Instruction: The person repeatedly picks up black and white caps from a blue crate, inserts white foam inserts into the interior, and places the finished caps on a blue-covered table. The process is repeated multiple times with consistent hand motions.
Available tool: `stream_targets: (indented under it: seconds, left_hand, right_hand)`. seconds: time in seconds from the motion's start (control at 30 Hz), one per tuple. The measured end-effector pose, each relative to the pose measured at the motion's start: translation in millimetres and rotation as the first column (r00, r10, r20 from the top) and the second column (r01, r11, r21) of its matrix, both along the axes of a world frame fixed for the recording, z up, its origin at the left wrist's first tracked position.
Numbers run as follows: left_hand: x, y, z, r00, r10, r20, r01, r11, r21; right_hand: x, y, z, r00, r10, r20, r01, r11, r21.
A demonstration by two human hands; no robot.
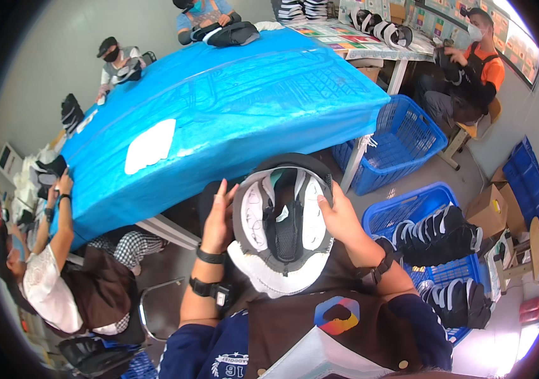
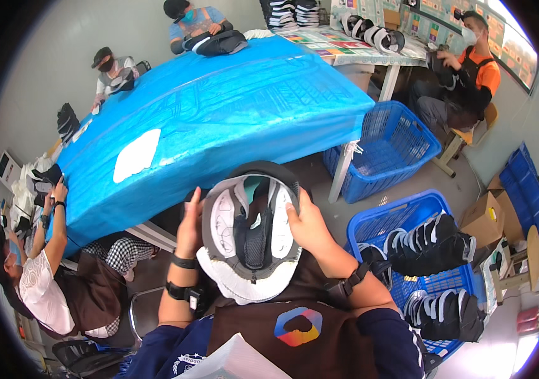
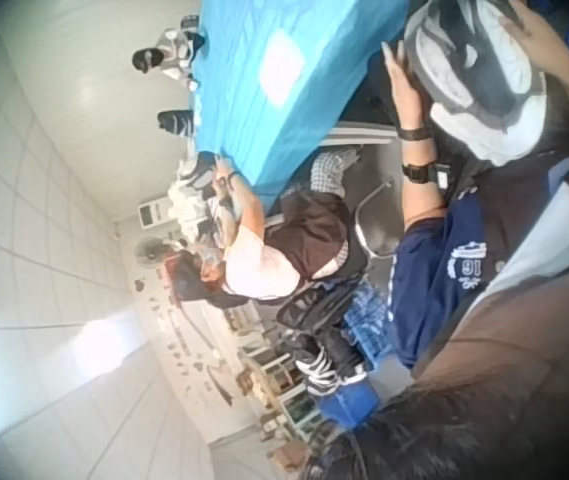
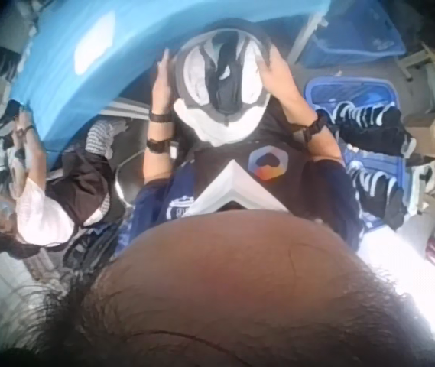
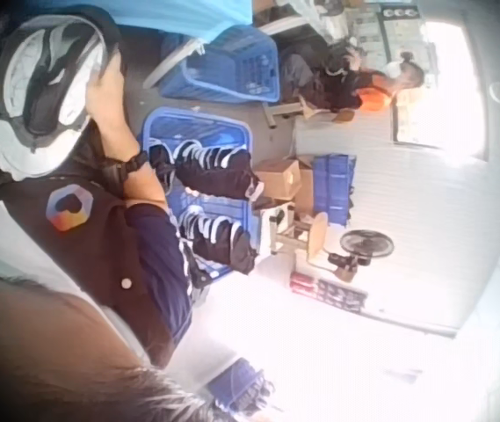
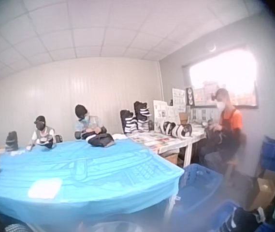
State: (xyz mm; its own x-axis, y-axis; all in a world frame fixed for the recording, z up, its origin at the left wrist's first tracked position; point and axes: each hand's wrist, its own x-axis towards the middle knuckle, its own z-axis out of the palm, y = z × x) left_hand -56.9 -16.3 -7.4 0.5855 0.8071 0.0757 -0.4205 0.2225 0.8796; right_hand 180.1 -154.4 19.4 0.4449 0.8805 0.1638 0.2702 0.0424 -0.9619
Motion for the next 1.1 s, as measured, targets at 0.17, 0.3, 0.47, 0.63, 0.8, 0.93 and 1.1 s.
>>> stream_targets:
  seconds: [0.17, 0.3, 0.47, 0.63, 0.8, 0.93, 1.1]
  left_hand:
    - [-2, -23, 37, 0.904, 0.283, -0.32, -0.01, 0.763, 0.646]
    - [1, -25, 11, 0.791, 0.401, -0.462, -0.064, 0.805, 0.589]
    - [-5, 1, -27, 0.953, 0.244, 0.179, -0.2, 0.952, -0.231]
    - [3, 9, -36, 0.969, -0.036, -0.243, 0.091, 0.971, 0.22]
    - [5, 17, -24, 0.983, -0.063, -0.171, 0.143, 0.85, 0.507]
    - [-10, 21, 2, 0.964, -0.006, -0.267, 0.184, 0.741, 0.646]
    - [-7, 12, 33, 0.96, 0.08, -0.267, 0.182, 0.547, 0.817]
  right_hand:
    - [-27, 14, 12, 0.927, 0.024, 0.374, -0.036, 0.999, 0.027]
    - [-30, 21, -8, 0.817, 0.113, 0.565, -0.028, 0.987, -0.157]
    - [-12, 17, -28, 0.977, 0.097, 0.189, -0.118, 0.988, 0.1]
    - [-23, 19, -28, 0.911, 0.293, -0.29, -0.164, 0.903, 0.397]
    - [-33, 19, -17, 0.849, 0.321, -0.418, -0.16, 0.912, 0.377]
    - [-33, 17, -14, 0.638, 0.364, -0.679, -0.313, 0.928, 0.203]
    - [-32, 14, -18, 0.352, 0.358, -0.865, -0.409, 0.89, 0.201]
